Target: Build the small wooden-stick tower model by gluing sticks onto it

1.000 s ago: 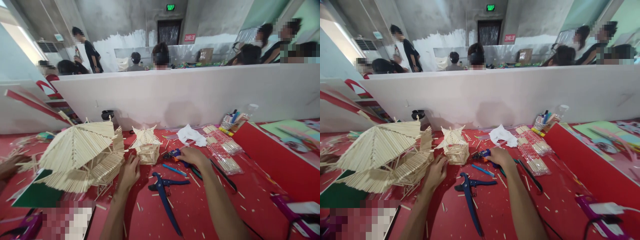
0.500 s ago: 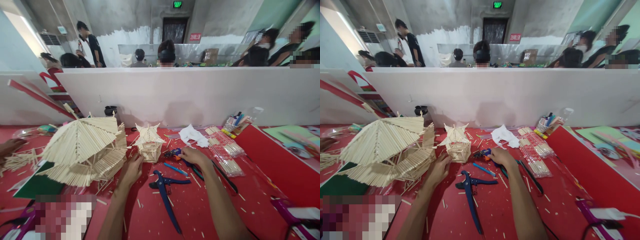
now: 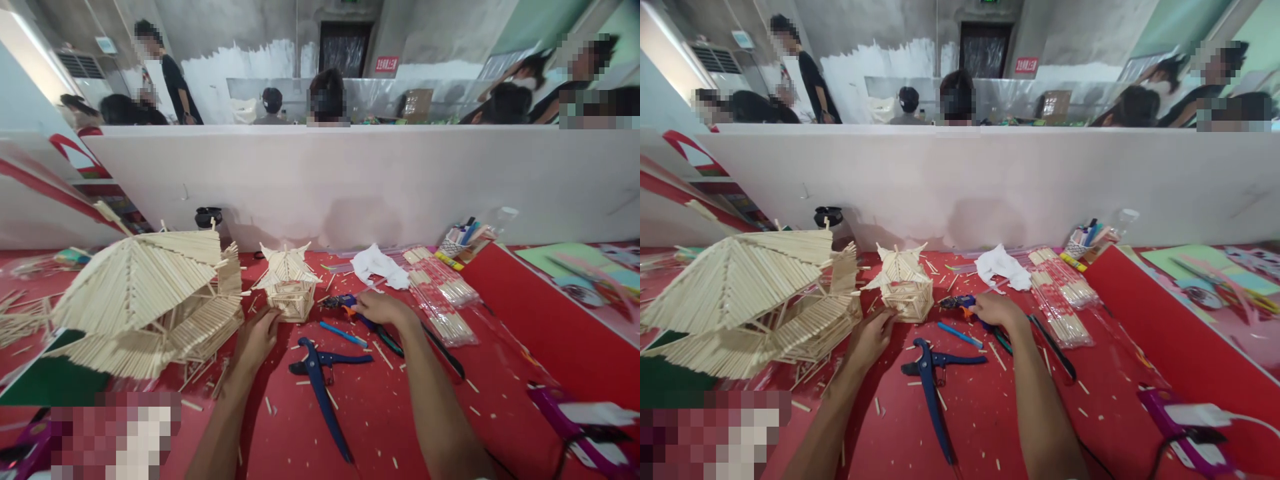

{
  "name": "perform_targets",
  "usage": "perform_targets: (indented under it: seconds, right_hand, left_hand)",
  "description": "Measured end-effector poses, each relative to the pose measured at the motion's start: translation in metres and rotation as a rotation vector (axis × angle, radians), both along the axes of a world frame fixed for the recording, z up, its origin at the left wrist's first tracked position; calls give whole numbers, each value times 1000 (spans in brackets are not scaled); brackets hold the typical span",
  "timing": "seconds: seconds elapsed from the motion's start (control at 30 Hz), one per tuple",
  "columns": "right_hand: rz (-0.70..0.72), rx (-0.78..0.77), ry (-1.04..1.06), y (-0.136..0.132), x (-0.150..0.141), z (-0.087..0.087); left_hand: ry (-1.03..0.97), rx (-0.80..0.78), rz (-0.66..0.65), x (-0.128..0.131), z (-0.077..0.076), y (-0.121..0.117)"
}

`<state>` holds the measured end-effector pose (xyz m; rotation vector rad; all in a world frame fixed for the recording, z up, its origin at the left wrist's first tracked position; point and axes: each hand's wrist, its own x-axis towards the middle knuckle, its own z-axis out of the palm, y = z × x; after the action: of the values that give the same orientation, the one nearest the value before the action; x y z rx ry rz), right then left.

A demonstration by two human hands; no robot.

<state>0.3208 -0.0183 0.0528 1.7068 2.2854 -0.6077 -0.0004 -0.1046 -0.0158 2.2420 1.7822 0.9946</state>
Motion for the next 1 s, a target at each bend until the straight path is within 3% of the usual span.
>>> perform_targets:
  seconds: [0.1, 0.27, 0.43, 0.53, 0.63, 0.8, 1.0]
  right_hand:
    - [39, -4, 184, 0, 13, 1]
    - [54, -32, 777, -1, 27, 4]
    - [80, -203, 1259, -2, 20, -13]
    - [44, -371, 1333, -3, 13, -27]
    - [-1, -445, 1376, -7, 7, -33]
    - [65, -414, 1440, -12, 2, -31]
    - [75, -300, 1263, -13, -8, -23]
  left_hand:
    - [-34, -13, 2, 1, -2, 1]
    - [-80, -30, 21, 4, -6, 3]
    - [-119, -46, 21, 4, -8, 1]
    - [-120, -52, -11, 4, -5, 0]
    - [-118, -55, -21, 4, -2, -1]
    - [-98, -67, -18, 4, -2, 0]
    - [-94, -73, -23, 3, -3, 0]
